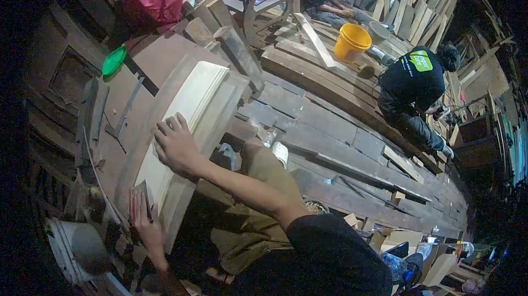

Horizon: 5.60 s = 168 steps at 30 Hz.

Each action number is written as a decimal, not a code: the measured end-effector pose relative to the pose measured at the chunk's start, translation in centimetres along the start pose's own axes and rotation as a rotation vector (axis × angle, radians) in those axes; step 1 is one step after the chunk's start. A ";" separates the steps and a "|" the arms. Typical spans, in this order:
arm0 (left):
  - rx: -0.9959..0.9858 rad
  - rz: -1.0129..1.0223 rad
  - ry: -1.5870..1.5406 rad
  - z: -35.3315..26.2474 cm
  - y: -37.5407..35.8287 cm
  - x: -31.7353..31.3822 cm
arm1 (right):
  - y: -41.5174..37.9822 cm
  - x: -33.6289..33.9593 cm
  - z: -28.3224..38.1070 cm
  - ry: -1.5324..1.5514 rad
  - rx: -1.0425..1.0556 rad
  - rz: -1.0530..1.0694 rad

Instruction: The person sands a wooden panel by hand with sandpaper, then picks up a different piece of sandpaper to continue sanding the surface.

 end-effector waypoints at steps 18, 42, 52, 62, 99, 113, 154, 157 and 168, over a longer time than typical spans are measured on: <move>-0.052 0.006 0.031 -0.2 0.3 0.6 | 0.0 -0.9 -0.6 0.009 -0.013 0.012; 0.075 0.025 -0.110 1.8 -0.7 -0.4 | -0.1 -0.4 -0.4 -0.029 0.024 -0.044; 0.081 0.022 -0.127 1.4 -0.4 -0.1 | -0.1 -0.4 -0.3 -0.025 0.016 -0.066; 0.090 0.024 -0.096 1.3 -0.5 -0.1 | 0.0 -0.7 -0.5 -0.041 0.017 -0.054; 0.106 -0.006 -0.156 2.1 -0.9 -0.7 | -0.1 -0.2 -0.2 -0.018 0.013 -0.036; 0.106 0.010 -0.109 2.1 -0.9 -0.7 | 0.0 -0.4 -0.3 -0.003 -0.004 -0.031; 0.079 -0.004 -0.101 1.4 -0.6 -0.2 | -0.1 0.0 -0.2 -0.013 0.024 -0.073; 0.088 0.017 -0.113 1.9 -0.8 -0.5 | 0.0 -0.3 -0.4 0.017 0.009 -0.031; 0.146 -0.010 -0.140 0.9 -0.2 0.2 | -0.1 -0.2 -0.2 -0.011 0.014 -0.029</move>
Point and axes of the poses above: each hand's wrist, its own y-axis towards the middle knuckle, its own x-axis out of the back of the hand, z = x × y, the point moved 9 cm from there along y, towards the middle knuckle, and after that the axes turned 12 degrees about -x, right-handed, at the moved point
